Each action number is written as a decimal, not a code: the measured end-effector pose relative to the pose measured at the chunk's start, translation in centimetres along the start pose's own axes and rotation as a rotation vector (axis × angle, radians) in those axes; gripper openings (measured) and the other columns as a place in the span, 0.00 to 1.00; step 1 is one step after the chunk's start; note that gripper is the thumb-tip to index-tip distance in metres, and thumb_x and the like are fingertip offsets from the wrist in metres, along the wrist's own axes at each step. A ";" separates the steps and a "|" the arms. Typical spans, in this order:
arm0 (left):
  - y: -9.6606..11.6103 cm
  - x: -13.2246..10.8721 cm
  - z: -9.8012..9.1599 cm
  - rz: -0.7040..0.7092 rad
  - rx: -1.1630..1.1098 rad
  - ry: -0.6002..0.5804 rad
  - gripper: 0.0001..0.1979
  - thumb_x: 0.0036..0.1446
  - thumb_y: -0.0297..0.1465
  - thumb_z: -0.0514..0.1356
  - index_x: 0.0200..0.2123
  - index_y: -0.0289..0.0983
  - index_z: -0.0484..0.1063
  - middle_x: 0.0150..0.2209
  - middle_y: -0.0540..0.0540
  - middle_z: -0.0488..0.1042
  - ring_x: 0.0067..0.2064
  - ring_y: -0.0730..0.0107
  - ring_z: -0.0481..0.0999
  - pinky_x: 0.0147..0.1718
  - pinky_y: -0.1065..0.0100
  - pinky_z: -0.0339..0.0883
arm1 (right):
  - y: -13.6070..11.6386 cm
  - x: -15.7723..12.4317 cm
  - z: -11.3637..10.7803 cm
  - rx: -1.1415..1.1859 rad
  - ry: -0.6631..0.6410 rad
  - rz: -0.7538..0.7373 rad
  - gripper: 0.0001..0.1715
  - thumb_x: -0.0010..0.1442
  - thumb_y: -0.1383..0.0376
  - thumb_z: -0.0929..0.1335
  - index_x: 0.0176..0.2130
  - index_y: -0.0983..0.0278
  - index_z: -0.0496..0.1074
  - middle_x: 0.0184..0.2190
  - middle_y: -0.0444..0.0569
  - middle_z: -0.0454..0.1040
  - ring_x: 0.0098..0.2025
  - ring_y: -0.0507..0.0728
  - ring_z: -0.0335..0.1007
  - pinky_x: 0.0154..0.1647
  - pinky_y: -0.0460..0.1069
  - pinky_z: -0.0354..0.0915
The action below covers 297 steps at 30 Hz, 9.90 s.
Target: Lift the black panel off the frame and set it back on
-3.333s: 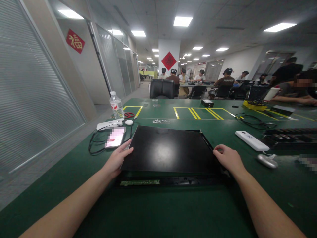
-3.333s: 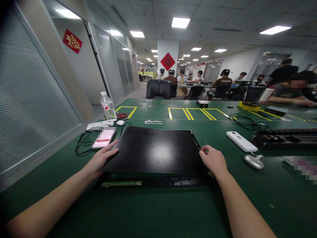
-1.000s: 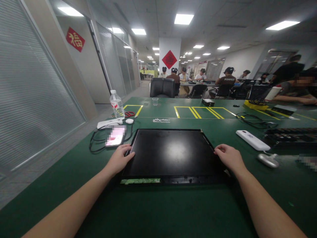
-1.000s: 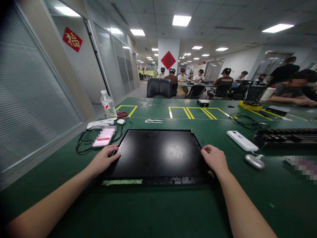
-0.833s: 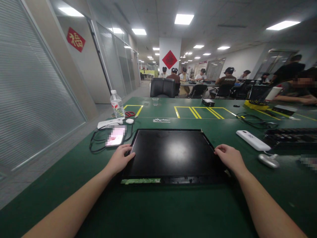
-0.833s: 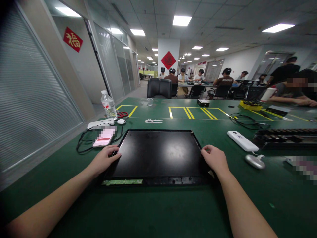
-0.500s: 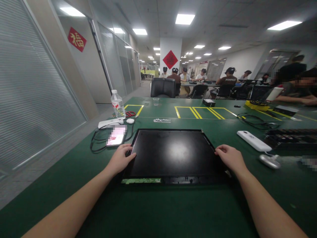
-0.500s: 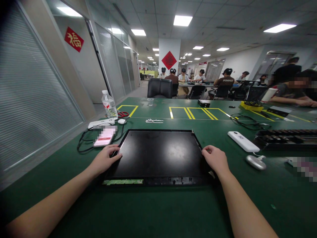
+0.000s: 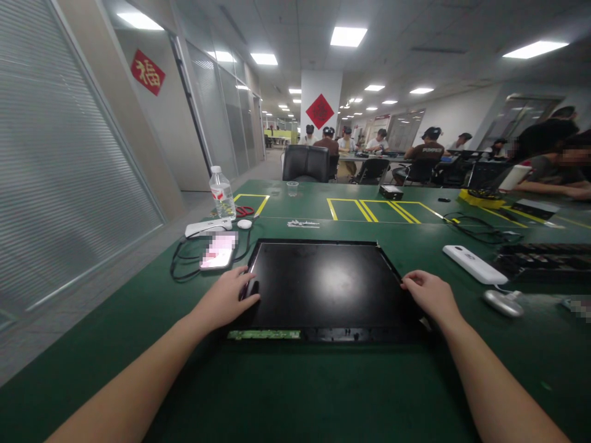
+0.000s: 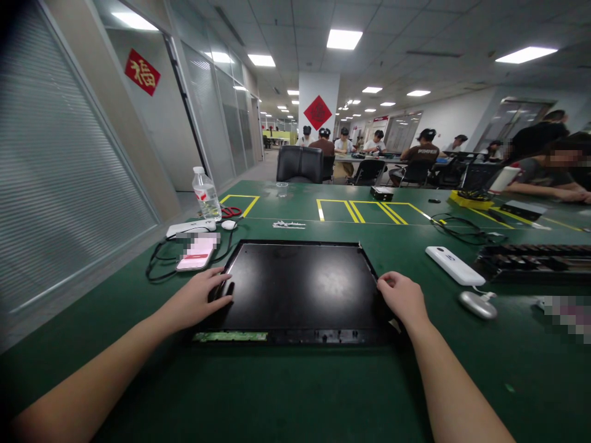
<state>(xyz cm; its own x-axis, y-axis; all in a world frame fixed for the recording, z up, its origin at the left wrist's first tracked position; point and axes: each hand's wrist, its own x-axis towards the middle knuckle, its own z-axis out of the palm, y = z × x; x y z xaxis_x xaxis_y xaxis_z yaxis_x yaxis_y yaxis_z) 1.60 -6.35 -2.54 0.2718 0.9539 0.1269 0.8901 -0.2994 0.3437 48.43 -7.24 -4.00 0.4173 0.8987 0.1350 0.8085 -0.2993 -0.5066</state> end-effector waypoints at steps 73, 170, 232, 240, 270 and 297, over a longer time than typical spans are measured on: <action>2.9 -1.6 -2.7 0.472 0.183 -0.333 0.13 0.49 0.21 0.59 0.34 0.41 0.79 0.31 0.51 0.80 0.30 0.71 0.77 0.30 0.73 0.62 | 0.2 0.1 0.3 -0.001 0.021 -0.009 0.13 0.52 0.58 0.64 0.30 0.59 0.77 0.29 0.46 0.79 0.35 0.59 0.73 0.34 0.51 0.61; 0.6 1.3 0.0 -0.626 -1.495 0.148 0.32 0.47 0.21 0.67 0.55 0.44 0.65 0.22 0.52 0.78 0.20 0.60 0.79 0.19 0.64 0.75 | 0.7 0.5 0.5 0.049 0.040 -0.010 0.12 0.52 0.60 0.65 0.30 0.58 0.78 0.29 0.46 0.79 0.33 0.58 0.73 0.31 0.50 0.61; 3.1 -0.6 -2.7 -0.258 -1.566 0.174 0.36 0.39 0.26 0.65 0.56 0.41 0.70 0.49 0.45 0.80 0.49 0.50 0.79 0.39 0.64 0.75 | 0.6 0.8 0.3 0.892 -0.017 0.166 0.21 0.44 0.57 0.73 0.39 0.62 0.78 0.41 0.52 0.80 0.48 0.65 0.74 0.50 0.56 0.67; 2.7 -0.4 -3.0 -0.287 -1.607 0.213 0.30 0.41 0.26 0.63 0.52 0.39 0.75 0.44 0.46 0.82 0.42 0.55 0.80 0.31 0.68 0.72 | -1.5 -1.6 -2.0 1.155 -0.358 0.090 0.30 0.57 0.45 0.60 0.45 0.62 0.75 0.41 0.56 0.79 0.46 0.65 0.75 0.46 0.60 0.69; 2.5 -0.5 0.2 0.019 -0.622 -0.006 0.20 0.50 0.35 0.66 0.49 0.44 0.77 0.46 0.43 0.82 0.50 0.51 0.78 0.54 0.54 0.67 | -0.4 0.3 -1.5 1.499 0.663 0.094 0.23 0.38 0.69 0.71 0.35 0.57 0.61 0.34 0.37 0.69 0.36 0.54 0.71 0.35 0.55 0.76; 1.8 -0.3 0.5 0.139 -0.379 -0.079 0.16 0.56 0.37 0.60 0.47 0.42 0.78 0.50 0.42 0.79 0.52 0.51 0.76 0.54 0.51 0.67 | 1.9 2.5 -0.5 1.510 0.605 0.306 0.28 0.42 0.76 0.67 0.38 0.56 0.51 0.48 0.41 0.67 0.43 0.53 0.73 0.35 0.53 0.77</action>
<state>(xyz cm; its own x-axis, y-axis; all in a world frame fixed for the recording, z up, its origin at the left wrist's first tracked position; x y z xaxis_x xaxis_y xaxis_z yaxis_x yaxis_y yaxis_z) 3.31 -7.18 -2.42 0.4204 0.8981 0.1294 0.6494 -0.3974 0.6484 51.19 -5.66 -4.20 0.8580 0.5136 -0.0117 -0.2846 0.4561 -0.8432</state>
